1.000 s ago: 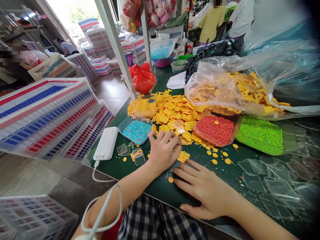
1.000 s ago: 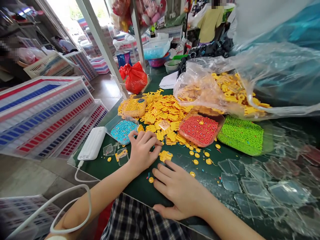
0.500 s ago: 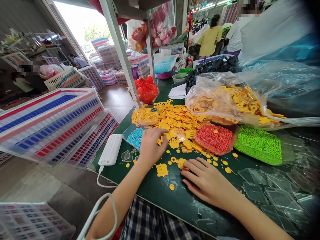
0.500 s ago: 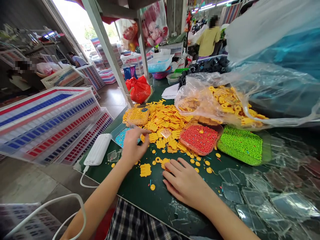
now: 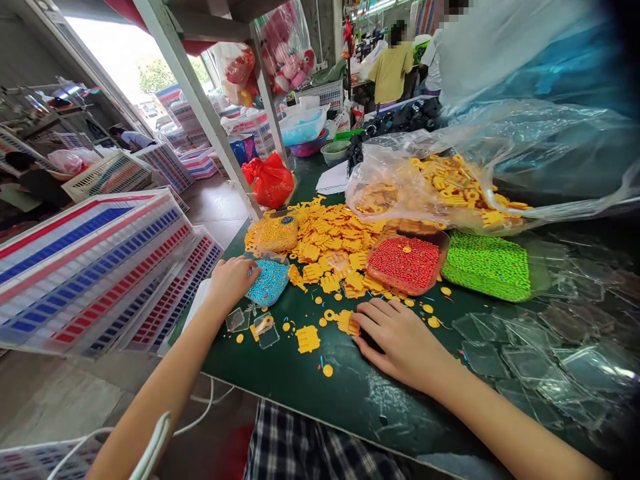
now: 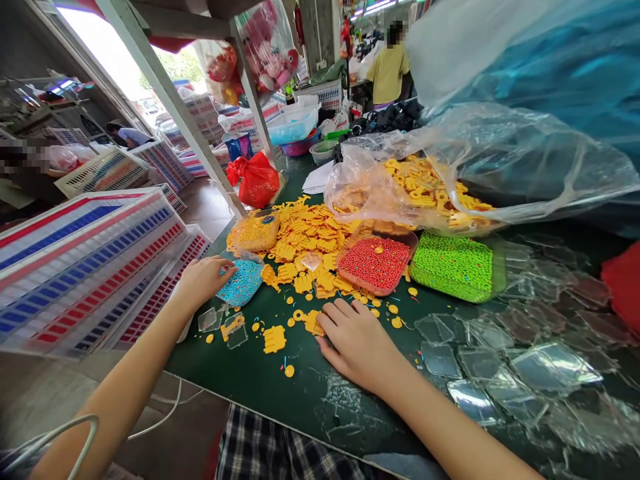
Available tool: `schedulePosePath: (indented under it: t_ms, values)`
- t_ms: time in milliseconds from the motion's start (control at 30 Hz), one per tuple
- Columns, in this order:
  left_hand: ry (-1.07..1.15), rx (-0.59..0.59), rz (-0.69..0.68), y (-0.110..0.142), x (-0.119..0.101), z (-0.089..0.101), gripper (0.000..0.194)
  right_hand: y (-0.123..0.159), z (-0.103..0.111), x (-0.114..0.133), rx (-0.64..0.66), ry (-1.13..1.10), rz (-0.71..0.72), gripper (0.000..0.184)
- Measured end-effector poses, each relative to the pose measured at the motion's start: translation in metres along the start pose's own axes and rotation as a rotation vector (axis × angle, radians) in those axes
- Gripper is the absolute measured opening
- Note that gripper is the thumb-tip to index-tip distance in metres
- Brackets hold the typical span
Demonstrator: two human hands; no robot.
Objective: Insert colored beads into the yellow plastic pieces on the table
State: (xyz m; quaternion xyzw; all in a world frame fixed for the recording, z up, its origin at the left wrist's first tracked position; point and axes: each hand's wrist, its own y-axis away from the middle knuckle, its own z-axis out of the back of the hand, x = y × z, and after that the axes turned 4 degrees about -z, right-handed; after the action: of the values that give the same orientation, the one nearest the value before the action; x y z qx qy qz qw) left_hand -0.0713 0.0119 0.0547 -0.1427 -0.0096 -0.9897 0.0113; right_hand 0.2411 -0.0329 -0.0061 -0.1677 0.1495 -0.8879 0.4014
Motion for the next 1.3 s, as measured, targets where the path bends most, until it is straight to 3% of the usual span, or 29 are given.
schedulePosePath:
  t_ms: [233, 533, 700, 833, 900, 967, 1100, 1300]
  values:
    - [-0.030, 0.215, 0.031, -0.011, 0.008, -0.002, 0.041, 0.000, 0.001, -0.002, 0.009, -0.007, -0.040, 0.013]
    - [0.040, 0.217, 0.041, -0.015, 0.011, -0.015, 0.035, 0.000, 0.001, -0.005, 0.030, 0.030, -0.138, 0.016]
    - [0.053, 0.212, 0.050, -0.016, 0.010, -0.008, 0.029, 0.001, 0.002, -0.007, 0.043, 0.023, -0.235, 0.021]
    - [0.175, 0.018, -0.007, -0.006, -0.015, 0.012, 0.031, 0.002, 0.003, -0.007, 0.070, -0.003, -0.251, 0.028]
    - [0.380, -0.136, -0.216, 0.004, -0.041, 0.020, 0.028, 0.003, 0.003, -0.006, 0.070, -0.019, -0.251, 0.032]
    - [0.528, -0.208, -0.428, 0.016, -0.070, 0.021, 0.027, 0.003, 0.004, -0.006, 0.066, -0.027, -0.249, 0.032]
    - [0.551, -0.189, -0.616, 0.029, -0.111, 0.013, 0.023, 0.003, 0.004, -0.006, 0.069, -0.026, -0.252, 0.028]
    - [0.588, -0.145, -0.640, 0.027, -0.119, 0.001, 0.018, 0.002, 0.003, -0.004, 0.076, -0.012, -0.260, 0.026]
